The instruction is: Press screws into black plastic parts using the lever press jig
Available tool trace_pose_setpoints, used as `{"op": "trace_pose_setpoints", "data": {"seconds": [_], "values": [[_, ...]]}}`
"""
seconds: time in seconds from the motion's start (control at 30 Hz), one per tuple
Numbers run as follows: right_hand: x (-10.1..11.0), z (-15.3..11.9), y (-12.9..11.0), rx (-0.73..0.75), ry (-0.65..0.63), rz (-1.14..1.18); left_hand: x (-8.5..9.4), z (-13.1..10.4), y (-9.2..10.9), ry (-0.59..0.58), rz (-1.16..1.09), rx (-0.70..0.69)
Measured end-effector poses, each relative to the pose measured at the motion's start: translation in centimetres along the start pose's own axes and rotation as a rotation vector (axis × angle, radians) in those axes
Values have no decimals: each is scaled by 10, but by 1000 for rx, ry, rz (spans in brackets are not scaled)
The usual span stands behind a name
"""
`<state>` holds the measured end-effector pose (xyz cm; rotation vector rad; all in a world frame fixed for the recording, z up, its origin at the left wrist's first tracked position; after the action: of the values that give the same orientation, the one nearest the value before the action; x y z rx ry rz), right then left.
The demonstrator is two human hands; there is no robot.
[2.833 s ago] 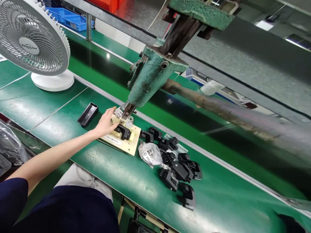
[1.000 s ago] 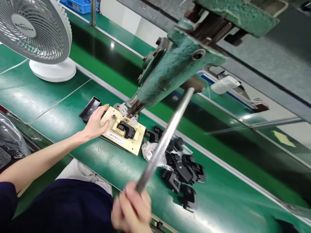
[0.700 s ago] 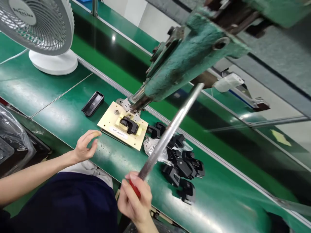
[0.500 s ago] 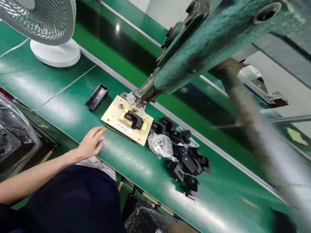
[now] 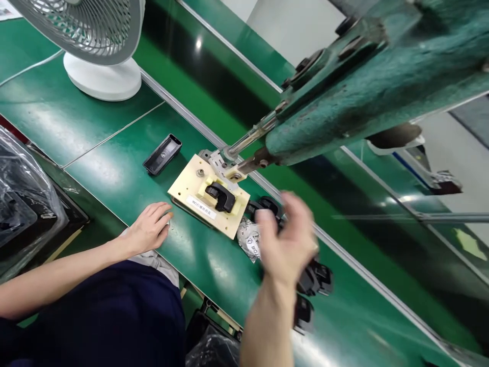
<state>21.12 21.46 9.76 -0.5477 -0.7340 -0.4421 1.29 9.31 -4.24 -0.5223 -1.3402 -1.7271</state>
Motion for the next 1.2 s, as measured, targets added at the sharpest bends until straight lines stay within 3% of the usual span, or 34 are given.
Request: {"op": "trace_pose_setpoints", "data": {"seconds": [0.1, 0.2, 0.33, 0.43, 0.5, 0.63, 0.73, 0.9, 1.2], "values": [[-62, -14, 5, 25, -207, -38, 1, 1, 3, 12, 12, -33], [-88, -20, 10, 51, -242, -59, 2, 0, 3, 12, -24, -18], [-66, 0, 3, 84, -198, 28, 7, -3, -9, 59, -332, 71], [-41, 8, -26, 165, -183, 103, 15, -10, -14, 93, -461, 88], [-32, 0, -50, 207, -185, 174, 22, -13, -16, 86, -539, 142], [-32, -40, -86, 204, -73, 280, 26, -20, -15, -106, -1098, 483], [-40, -74, -103, 178, 51, 279, 24, -24, 6, -305, -1390, 689], [-48, -112, -124, 199, 169, 131, 17, -34, 25, -445, -1362, 842], [-44, -139, -132, 298, 294, 4, 5, -46, 27, -583, -1235, 827]]}}
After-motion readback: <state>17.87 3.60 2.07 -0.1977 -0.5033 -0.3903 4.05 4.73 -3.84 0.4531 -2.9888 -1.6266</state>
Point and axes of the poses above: each hand's wrist, its own z-axis towards the middle knuckle, its own x-axis out of the back of the hand, y = z × x, the point moved 8 cm from there along z, towards the middle knuckle, and after that the axes turned 12 degrees about x, right-handed, at the moved point
